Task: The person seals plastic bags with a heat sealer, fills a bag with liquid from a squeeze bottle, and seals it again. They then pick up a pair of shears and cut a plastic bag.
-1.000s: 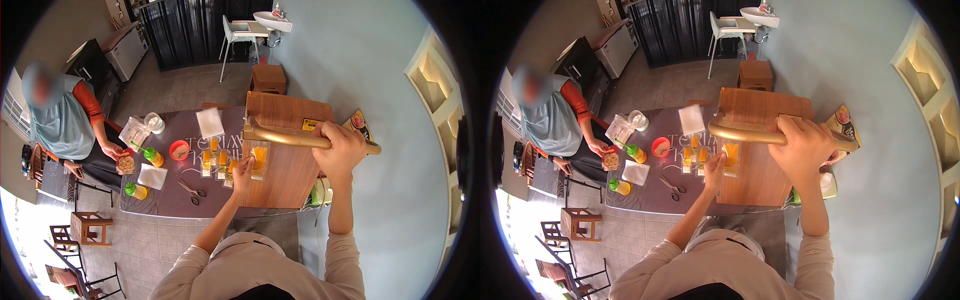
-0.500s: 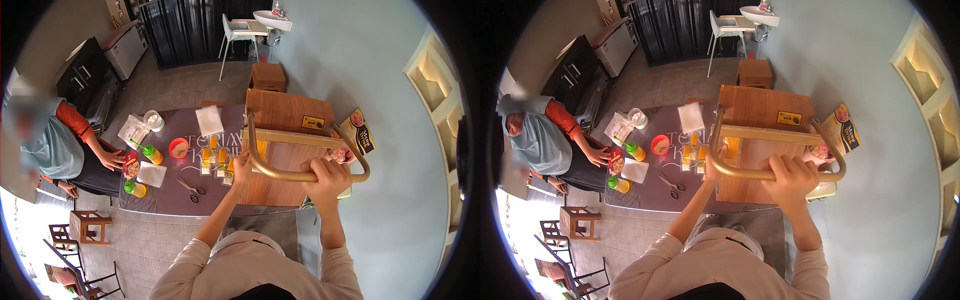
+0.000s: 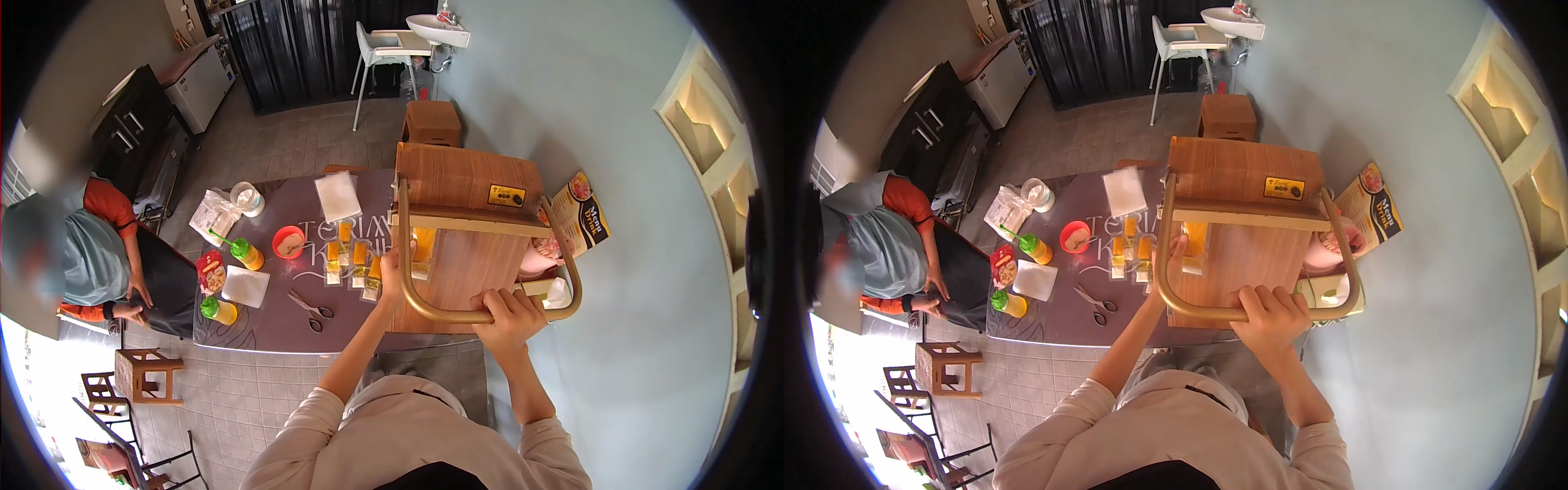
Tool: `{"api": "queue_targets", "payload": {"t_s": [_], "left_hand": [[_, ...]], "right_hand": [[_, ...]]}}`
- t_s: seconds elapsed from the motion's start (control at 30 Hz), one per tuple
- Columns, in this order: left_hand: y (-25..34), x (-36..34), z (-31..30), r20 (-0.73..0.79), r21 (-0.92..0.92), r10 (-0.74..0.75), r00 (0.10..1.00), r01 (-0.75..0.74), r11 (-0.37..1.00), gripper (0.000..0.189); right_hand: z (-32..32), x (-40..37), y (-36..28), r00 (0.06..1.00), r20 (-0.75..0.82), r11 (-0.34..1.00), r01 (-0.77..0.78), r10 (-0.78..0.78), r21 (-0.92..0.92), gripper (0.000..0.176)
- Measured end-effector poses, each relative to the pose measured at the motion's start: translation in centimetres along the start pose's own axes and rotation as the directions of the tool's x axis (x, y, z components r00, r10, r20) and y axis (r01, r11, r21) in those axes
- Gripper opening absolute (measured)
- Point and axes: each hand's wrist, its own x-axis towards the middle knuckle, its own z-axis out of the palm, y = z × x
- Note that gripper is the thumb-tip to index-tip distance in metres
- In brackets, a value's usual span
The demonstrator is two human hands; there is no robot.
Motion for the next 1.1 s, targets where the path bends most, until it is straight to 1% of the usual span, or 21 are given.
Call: {"api": "queue_targets", "payload": {"t_s": [0.1, 0.27, 0.4, 0.57, 0.63, 0.73, 0.8, 0.97, 1.1], "left_hand": [[-0.6, -0.1, -0.2, 0.014, 0.015, 0.039, 0.999, -0.039, 0.999, 0.039], [-1.4, -0.1, -0.2, 0.02, 0.02, 0.061, 0.998, -0.062, 0.998, 0.038], [-0.2, -0.1, -0.2, 0.031, 0.02, 0.076, 0.997, -0.076, 0.997, 0.036], [-0.5, 0.2, 0.0, 0.021, -0.033, 0.028, 0.999, -0.028, 0.999, 0.036], [-0.5, 0.2, 0.2, 0.017, -0.044, 0.005, 1.0, -0.004, 0.999, 0.037], [-0.8, 0.4, 0.3, -0.007, -0.007, -0.018, 1.0, 0.018, 1.0, 0.038], [-2.0, 0.8, 0.1, -0.001, 0.065, -0.04, 0.999, 0.04, 0.997, 0.039], [-4.7, 1.4, 0.2, 0.011, 0.032, -0.018, 1.0, 0.017, 0.999, 0.042], [-4.8, 1.4, 0.3, 0.006, 0.011, 0.008, 1.0, -0.008, 1.0, 0.044]], "right_hand": [[-0.1, 0.2, 0.0, 1.0, 0.005, 1.0, -0.005, 0.005, 0.003, 0.019], [-0.3, 1.3, 0.0, 1.0, -0.02, 1.0, -0.01, 0.01, -0.024, 0.018], [-0.4, 1.7, 0.0, 0.999, -0.038, 1.0, -0.013, 0.012, -0.007, 0.018], [-0.1, 0.8, -0.1, 0.999, -0.041, 0.999, -0.015, 0.014, -0.036, 0.018], [0.0, 0.3, -0.1, 1.0, 0.002, 1.0, -0.02, 0.02, -0.004, 0.018], [0.1, -0.5, -0.3, 0.999, 0.03, 1.0, -0.031, 0.031, -0.004, 0.018], [0.3, -1.2, -0.4, 0.999, 0.039, 0.999, -0.033, 0.033, 0.001, 0.019], [0.6, -1.9, -0.6, 0.996, 0.072, 0.998, -0.059, 0.057, 0.024, 0.022], [0.8, -2.1, -0.7, 0.995, 0.065, 0.997, -0.074, 0.072, 0.037, 0.021]]}}
